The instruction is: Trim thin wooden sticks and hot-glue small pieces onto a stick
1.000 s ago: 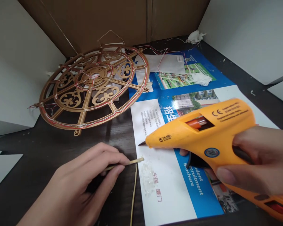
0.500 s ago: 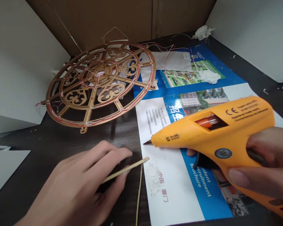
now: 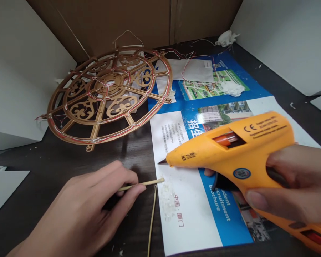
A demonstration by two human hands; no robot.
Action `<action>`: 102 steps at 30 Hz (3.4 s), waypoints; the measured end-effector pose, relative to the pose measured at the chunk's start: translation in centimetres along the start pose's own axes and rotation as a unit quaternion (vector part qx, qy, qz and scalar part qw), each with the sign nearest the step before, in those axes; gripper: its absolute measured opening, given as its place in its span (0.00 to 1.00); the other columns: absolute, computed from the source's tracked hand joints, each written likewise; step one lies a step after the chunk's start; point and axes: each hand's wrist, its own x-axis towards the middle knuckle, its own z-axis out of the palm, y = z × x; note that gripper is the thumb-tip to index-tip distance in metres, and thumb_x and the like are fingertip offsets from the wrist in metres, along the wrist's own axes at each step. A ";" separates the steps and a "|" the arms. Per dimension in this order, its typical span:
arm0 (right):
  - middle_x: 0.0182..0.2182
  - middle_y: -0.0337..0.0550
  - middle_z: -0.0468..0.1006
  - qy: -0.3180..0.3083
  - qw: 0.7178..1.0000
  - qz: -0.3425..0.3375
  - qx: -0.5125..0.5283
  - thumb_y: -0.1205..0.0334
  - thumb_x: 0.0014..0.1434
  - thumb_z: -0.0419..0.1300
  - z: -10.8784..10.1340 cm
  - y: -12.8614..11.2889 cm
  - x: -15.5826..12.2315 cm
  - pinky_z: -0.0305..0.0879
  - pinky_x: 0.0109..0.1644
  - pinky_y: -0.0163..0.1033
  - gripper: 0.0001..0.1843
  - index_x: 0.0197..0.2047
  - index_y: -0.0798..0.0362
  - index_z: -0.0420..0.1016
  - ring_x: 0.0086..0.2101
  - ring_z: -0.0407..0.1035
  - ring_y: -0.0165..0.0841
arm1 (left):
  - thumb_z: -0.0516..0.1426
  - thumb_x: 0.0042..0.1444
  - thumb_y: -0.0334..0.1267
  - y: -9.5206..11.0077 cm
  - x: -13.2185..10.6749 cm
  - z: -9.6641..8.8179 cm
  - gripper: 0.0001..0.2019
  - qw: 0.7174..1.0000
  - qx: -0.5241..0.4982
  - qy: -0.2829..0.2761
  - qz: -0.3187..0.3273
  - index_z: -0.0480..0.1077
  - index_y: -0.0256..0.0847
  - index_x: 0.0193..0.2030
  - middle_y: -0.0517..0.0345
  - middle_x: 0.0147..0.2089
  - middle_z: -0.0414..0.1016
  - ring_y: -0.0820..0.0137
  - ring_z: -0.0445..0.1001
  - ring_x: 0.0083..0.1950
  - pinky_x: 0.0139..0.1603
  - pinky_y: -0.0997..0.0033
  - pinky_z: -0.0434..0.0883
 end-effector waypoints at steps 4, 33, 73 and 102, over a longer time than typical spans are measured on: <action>0.29 0.45 0.79 -0.046 0.999 0.022 0.017 0.21 0.54 0.54 -0.3 -0.4 0.0 0.65 0.21 0.30 0.37 0.30 0.51 0.77 0.26 0.73 0.33 | 0.57 0.69 0.36 0.3 0.3 -0.1 0.02 1.000 0.005 0.029 -0.002 0.70 0.46 0.43 0.64 0.39 0.72 0.77 0.73 0.35 0.36 0.76 0.68; 0.38 0.48 0.76 -0.054 0.975 -0.121 0.179 0.41 0.66 0.60 -0.8 -0.4 0.1 0.77 0.33 0.28 0.38 0.68 0.59 0.60 0.33 0.76 0.29 | 0.55 0.68 0.35 0.7 0.4 0.7 0.09 0.997 -0.004 0.070 -0.033 0.67 0.41 0.34 0.62 0.38 0.69 0.73 0.68 0.32 0.31 0.71 0.61; 0.38 0.47 0.73 -0.054 0.975 -0.099 0.189 0.41 0.67 0.59 -0.5 -0.2 -0.6 0.77 0.35 0.29 0.35 0.67 0.54 0.63 0.33 0.75 0.28 | 0.53 0.70 0.35 0.8 0.1 0.9 0.10 0.991 0.085 0.092 0.046 0.65 0.43 0.34 0.59 0.32 0.68 0.64 0.66 0.30 0.30 0.60 0.60; 0.33 0.49 0.76 -0.037 0.983 -0.088 0.160 0.38 0.64 0.60 -0.4 -0.2 -0.6 0.75 0.35 0.30 0.34 0.60 0.59 0.70 0.34 0.76 0.32 | 0.51 0.70 0.33 0.3 0.5 1.4 0.11 0.992 0.077 0.099 0.034 0.70 0.41 0.36 0.58 0.34 0.69 0.65 0.67 0.32 0.33 0.60 0.62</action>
